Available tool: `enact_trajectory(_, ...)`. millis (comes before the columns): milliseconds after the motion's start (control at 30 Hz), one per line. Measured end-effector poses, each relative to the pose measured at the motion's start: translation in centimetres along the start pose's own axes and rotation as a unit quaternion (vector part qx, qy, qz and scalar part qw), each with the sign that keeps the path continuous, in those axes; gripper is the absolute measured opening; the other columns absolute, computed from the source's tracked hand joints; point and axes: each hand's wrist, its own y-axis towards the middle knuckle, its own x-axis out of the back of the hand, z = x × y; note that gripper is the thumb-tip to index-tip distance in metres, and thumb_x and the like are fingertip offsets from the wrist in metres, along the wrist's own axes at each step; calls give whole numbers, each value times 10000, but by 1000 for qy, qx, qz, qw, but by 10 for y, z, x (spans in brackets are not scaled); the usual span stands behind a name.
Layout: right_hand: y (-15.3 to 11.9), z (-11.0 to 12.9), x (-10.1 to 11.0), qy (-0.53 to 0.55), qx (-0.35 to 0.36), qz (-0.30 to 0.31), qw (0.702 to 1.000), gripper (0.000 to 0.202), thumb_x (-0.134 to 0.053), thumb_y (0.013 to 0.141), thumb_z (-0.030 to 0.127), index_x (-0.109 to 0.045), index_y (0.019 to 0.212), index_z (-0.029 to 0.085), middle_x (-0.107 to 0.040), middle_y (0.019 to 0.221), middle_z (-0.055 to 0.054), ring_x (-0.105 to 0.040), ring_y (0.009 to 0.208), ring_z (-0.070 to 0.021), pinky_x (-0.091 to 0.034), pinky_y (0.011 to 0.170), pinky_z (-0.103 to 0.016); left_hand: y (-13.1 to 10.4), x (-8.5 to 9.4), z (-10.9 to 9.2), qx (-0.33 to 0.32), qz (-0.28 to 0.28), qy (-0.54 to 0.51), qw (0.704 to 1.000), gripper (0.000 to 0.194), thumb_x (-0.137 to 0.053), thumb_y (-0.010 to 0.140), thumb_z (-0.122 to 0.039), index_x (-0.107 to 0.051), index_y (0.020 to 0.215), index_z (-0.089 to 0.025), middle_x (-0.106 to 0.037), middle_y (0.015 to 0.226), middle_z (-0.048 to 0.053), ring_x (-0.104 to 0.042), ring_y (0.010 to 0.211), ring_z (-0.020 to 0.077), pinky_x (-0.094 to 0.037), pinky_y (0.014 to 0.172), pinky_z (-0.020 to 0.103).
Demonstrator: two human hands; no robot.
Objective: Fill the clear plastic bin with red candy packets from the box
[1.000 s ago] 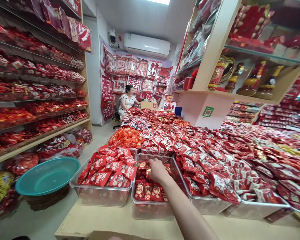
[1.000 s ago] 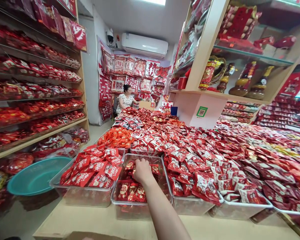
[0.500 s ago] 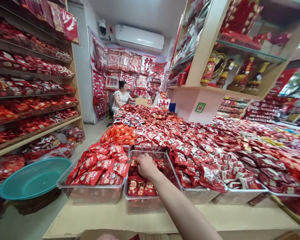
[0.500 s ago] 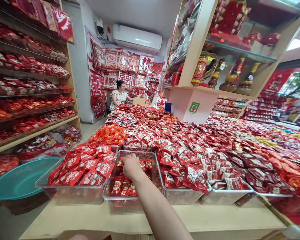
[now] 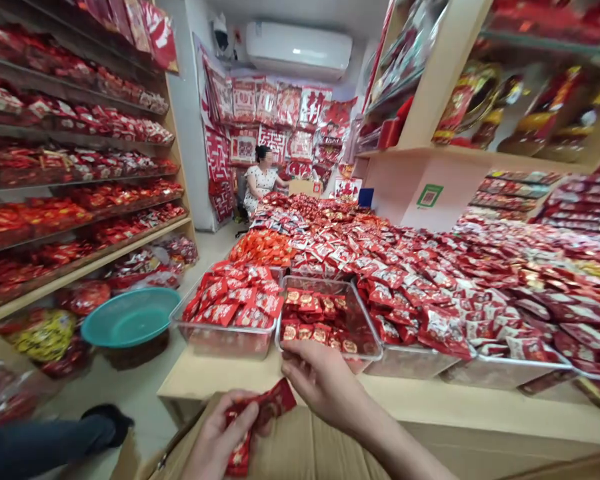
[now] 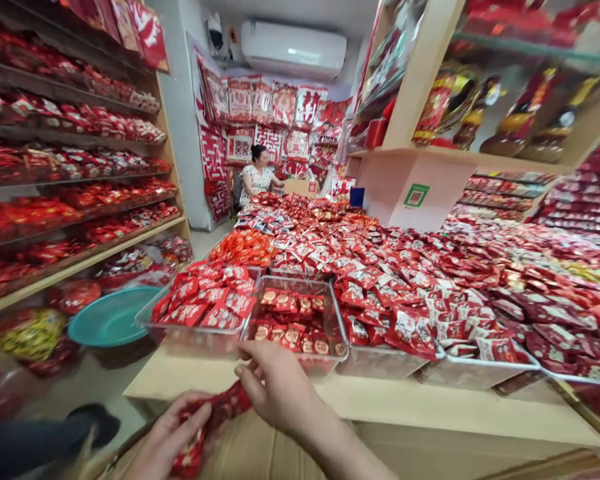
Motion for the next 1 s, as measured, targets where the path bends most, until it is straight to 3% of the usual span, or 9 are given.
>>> enact_trajectory(67,-29,0,-14,39,-43,-1,998,350,-545,760,217,-558,1110,217,-647,908,-58,-582,765,-173,-459,681,-277,-5,-2,-3,13,11,-16,1000,194,-705,632,-327,-628,748,-193,-657,682,1,-565,596,114,-412,504,197)
enact_trajectory(133,-45,-8,-28,112,-98,19,989,263,-544,763,229,-588,1021,203,-646,832,-49,-579,714,-167,-458,638,-273,-8,-4,-5,3,2,-18,1000,196,-706,631,-314,-631,760,-187,-650,651,-3,-560,581,112,-403,492,190)
enact_trajectory(200,-49,-17,-38,197,-146,37,969,133,-536,773,257,-604,856,178,-624,710,-26,-563,625,-144,-446,581,-255,-9,-6,-5,-4,-6,-11,1000,208,-705,632,-314,-634,776,-182,-647,625,-7,-556,554,112,-395,475,191)
enact_trajectory(367,-44,-28,-46,308,-188,-6,933,207,-572,748,365,-535,720,163,-551,584,17,-518,504,-103,-412,498,-223,-4,-8,-2,12,12,28,999,310,-690,638,-367,-636,876,-177,-670,686,8,-567,528,125,-401,462,216)
enact_trajectory(467,-48,-29,-46,268,-138,-42,953,152,-544,783,322,-559,759,172,-582,615,-3,-553,549,-121,-442,531,-238,-3,-9,-2,14,14,37,999,349,-672,647,-404,-637,890,-156,-672,712,27,-551,507,109,-398,452,209)
enact_trajectory(600,-56,-27,-48,94,29,-121,988,148,-486,808,152,-612,859,213,-627,874,-71,-602,809,-159,-481,700,-273,-7,-9,-5,37,3,-12,999,448,-574,721,-461,-571,1062,-171,-674,819,51,-589,552,131,-427,471,233)
enact_trajectory(767,-64,-26,-57,71,91,-53,992,324,-420,810,88,-603,1010,264,-579,1048,-86,-556,985,-170,-473,808,-295,-10,-6,-6,19,6,-42,999,478,-649,703,-315,-529,1152,-206,-679,822,26,-616,675,140,-478,615,240)
enact_trajectory(900,-66,-28,-65,165,-32,-97,981,229,-441,830,189,-559,1022,231,-610,967,-87,-588,899,-180,-492,773,-322,-10,-4,-5,-3,0,-65,998,412,-668,689,-265,-583,1085,-186,-692,842,44,-620,712,152,-480,652,245)
enact_trajectory(1000,-64,-27,-70,293,-139,-50,945,230,-556,778,313,-522,982,211,-632,846,-57,-613,758,-170,-507,658,-288,-10,-4,-3,-12,-3,-40,999,349,-702,648,-269,-620,975,-178,-695,798,29,-605,654,138,-476,595,227)
